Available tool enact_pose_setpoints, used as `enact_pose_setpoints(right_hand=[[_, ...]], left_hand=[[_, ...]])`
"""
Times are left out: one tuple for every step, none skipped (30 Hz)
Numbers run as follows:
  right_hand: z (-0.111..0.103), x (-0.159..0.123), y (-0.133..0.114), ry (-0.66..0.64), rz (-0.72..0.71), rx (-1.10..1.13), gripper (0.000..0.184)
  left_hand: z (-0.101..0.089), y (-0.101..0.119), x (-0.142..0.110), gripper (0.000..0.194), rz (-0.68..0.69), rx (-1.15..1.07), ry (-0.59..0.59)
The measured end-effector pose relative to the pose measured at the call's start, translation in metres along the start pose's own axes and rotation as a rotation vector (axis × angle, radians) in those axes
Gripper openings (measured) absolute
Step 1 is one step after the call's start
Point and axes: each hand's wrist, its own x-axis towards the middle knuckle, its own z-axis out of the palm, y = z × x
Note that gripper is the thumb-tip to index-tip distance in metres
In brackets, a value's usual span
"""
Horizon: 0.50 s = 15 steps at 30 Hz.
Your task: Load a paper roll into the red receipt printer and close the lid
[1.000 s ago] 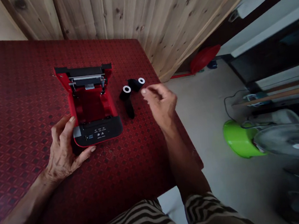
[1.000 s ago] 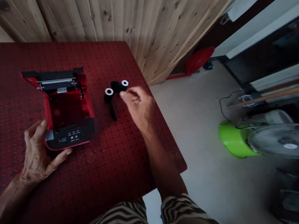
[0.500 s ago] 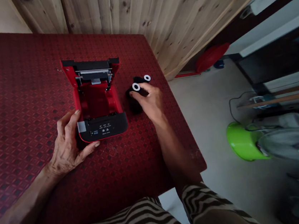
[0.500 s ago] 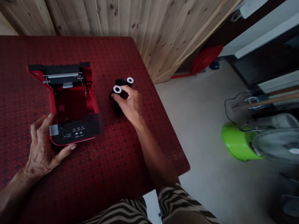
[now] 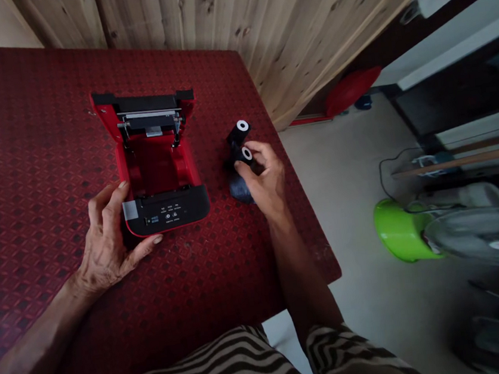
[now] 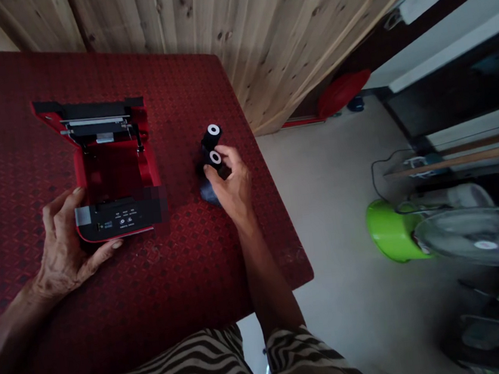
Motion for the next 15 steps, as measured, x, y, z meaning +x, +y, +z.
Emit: enact_pose_setpoints(right_hand=[[0.0,-0.004,0.0,0.004,-0.016,-0.015,0.037],[0.0,-0.007,0.001,0.001,-0.037,-0.03,0.036],[0.0,-0.01,0.002,-0.003,-0.062,-0.05,0.035],[0.0,-0.013,0.003,-0.001,-0.092,-0.077,0.034],[0.0,-0.015,0.004,0.015,-0.125,-0.108,0.034],[0.0,-0.016,0.005,0.046,-0.16,-0.134,0.033],[-0.001,-0.018,0.005,0.082,-0.193,-0.151,0.031],[-0.002,-0.021,0.005,0.118,-0.219,-0.155,0.03],[-0.004,-0.024,0.004,0.147,-0.237,-0.147,0.03],[-0.007,-0.027,0.002,0.163,-0.245,-0.127,0.029],[-0.01,-0.03,-0.001,0.167,-0.236,-0.094,0.03],[-0.014,-0.034,-0.006,0.159,-0.21,-0.044,0.031],[-0.018,-0.038,-0.013,0.138,-0.174,0.024,0.032],[-0.022,-0.041,-0.02,0.107,-0.133,0.109,0.033],[-0.027,-0.044,-0.029,0.06,-0.089,0.205,0.034]], left_hand=[[0.0,0.0,0.0,0.112,0.009,0.004,0.005],[0.0,0.0,0.0,0.112,0.018,0.01,0.008],[0.0,-0.001,0.001,0.112,0.028,0.016,0.012],[0.0,0.0,0.001,0.111,0.033,0.023,0.016],[0.0,0.0,0.001,0.109,0.037,0.031,0.019],[0.0,0.0,0.001,0.108,0.035,0.037,0.019],[0.0,0.0,0.001,0.107,0.034,0.04,0.02],[0.001,0.001,0.001,0.107,0.031,0.038,0.02],[0.001,0.001,0.001,0.107,0.03,0.033,0.019],[0.0,0.001,0.001,0.108,0.03,0.027,0.018],[0.0,0.001,0.001,0.108,0.03,0.02,0.015],[0.0,0.001,0.001,0.108,0.027,0.014,0.014],[0.0,0.001,0.001,0.108,0.024,0.009,0.013],[0.0,0.001,0.0,0.109,0.018,0.003,0.013],[0.0,0.001,0.0,0.11,0.012,-0.004,0.014]])
